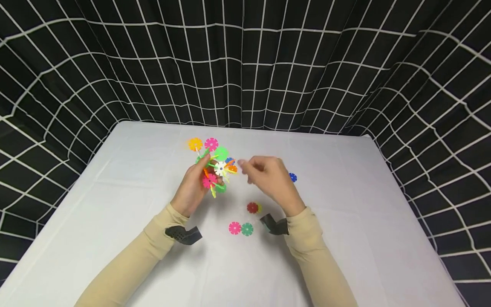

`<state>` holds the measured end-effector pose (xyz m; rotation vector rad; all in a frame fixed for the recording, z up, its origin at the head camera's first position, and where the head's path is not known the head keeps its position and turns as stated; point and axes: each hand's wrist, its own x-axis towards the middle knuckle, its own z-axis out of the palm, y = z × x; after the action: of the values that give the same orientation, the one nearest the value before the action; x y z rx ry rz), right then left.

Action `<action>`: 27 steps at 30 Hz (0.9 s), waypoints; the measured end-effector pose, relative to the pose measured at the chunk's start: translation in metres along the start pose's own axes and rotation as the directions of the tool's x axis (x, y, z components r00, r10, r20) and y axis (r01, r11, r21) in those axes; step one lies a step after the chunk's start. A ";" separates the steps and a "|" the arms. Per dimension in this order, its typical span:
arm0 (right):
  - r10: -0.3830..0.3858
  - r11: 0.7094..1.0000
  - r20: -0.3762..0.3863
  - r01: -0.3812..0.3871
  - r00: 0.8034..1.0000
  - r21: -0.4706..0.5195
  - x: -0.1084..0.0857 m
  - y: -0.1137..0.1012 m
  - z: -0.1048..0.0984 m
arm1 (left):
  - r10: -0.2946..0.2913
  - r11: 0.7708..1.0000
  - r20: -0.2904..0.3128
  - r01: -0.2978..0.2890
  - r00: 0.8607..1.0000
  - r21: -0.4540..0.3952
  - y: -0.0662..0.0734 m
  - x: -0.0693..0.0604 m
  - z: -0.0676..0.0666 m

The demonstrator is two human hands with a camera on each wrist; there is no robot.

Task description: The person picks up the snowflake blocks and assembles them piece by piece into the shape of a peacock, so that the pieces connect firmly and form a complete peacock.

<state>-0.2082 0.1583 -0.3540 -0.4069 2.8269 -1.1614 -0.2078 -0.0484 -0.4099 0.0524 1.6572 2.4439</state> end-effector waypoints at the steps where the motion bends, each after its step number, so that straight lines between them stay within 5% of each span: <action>1: 0.022 0.998 -0.004 -0.021 1.000 0.060 0.001 0.000 -0.002 | -0.010 1.000 0.036 0.009 0.999 0.024 -0.001 0.000 0.000; 5: 0.044 0.976 0.041 -0.052 0.998 0.213 0.007 0.002 0.001 | -0.065 0.995 0.180 0.050 0.982 0.088 -0.002 -0.003 0.001; 9: 0.031 0.954 0.110 -0.062 0.993 0.293 0.008 0.006 0.006 | -0.081 0.993 0.238 0.058 0.968 0.103 -0.001 -0.006 0.003; 14: -0.010 0.935 0.118 -0.033 0.993 0.354 0.006 0.005 0.010 | -0.079 0.985 0.154 0.053 0.985 0.162 0.001 -0.009 0.004; 22: -0.085 0.931 0.094 0.046 0.992 0.363 0.003 0.000 0.020 | -0.086 0.977 0.068 0.071 0.994 0.200 0.000 -0.013 0.005; 27: -0.064 0.960 0.126 0.027 0.990 0.280 0.004 -0.001 0.021 | -0.046 0.984 -0.024 0.049 0.999 0.168 0.004 -0.010 0.004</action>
<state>-0.2084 0.1424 -0.3684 -0.5100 2.5051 -1.4545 -0.1980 -0.0483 -0.4042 0.0116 1.8484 2.2714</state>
